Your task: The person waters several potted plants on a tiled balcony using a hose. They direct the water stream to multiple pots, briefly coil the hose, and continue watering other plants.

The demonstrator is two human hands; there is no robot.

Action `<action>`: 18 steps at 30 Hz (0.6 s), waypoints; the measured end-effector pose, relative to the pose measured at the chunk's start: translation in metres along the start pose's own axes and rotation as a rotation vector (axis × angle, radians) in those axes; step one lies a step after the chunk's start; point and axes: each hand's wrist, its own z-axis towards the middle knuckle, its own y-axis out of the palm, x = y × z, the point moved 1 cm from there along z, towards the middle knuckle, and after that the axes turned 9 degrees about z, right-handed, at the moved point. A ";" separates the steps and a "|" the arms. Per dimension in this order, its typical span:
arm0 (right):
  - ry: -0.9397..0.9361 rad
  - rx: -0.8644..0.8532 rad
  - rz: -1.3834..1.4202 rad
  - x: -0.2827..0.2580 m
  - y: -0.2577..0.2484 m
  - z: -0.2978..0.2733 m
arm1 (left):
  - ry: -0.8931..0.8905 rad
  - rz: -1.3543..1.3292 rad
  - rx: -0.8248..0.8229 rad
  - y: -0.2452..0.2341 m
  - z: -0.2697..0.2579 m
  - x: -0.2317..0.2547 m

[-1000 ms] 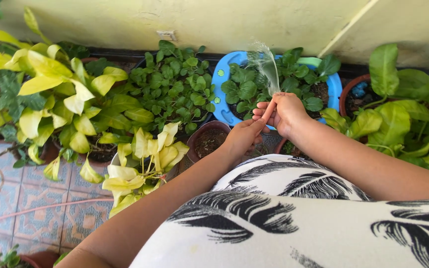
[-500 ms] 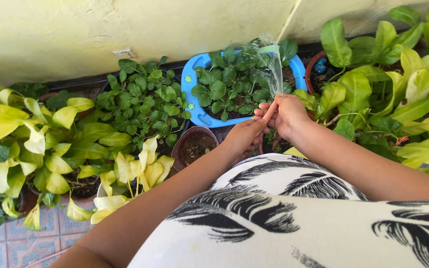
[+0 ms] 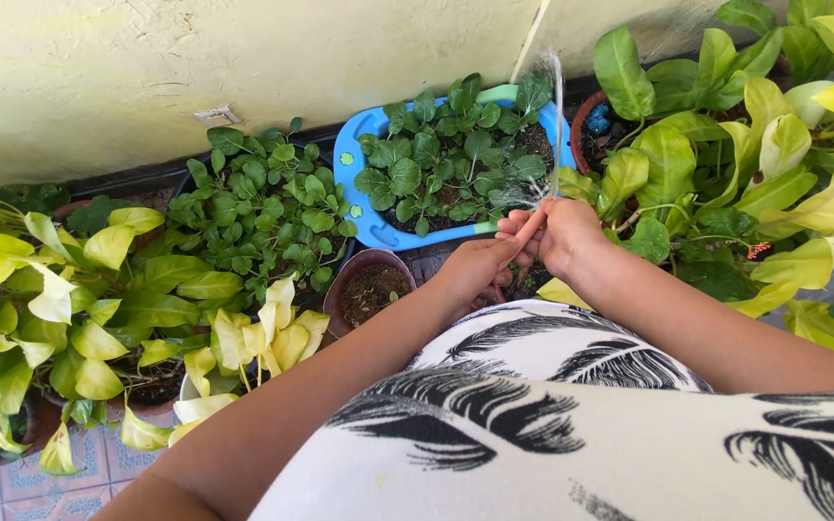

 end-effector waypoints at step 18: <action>0.065 -0.152 -0.143 0.012 0.054 -0.021 | -0.023 -0.092 0.169 -0.022 -0.010 -0.024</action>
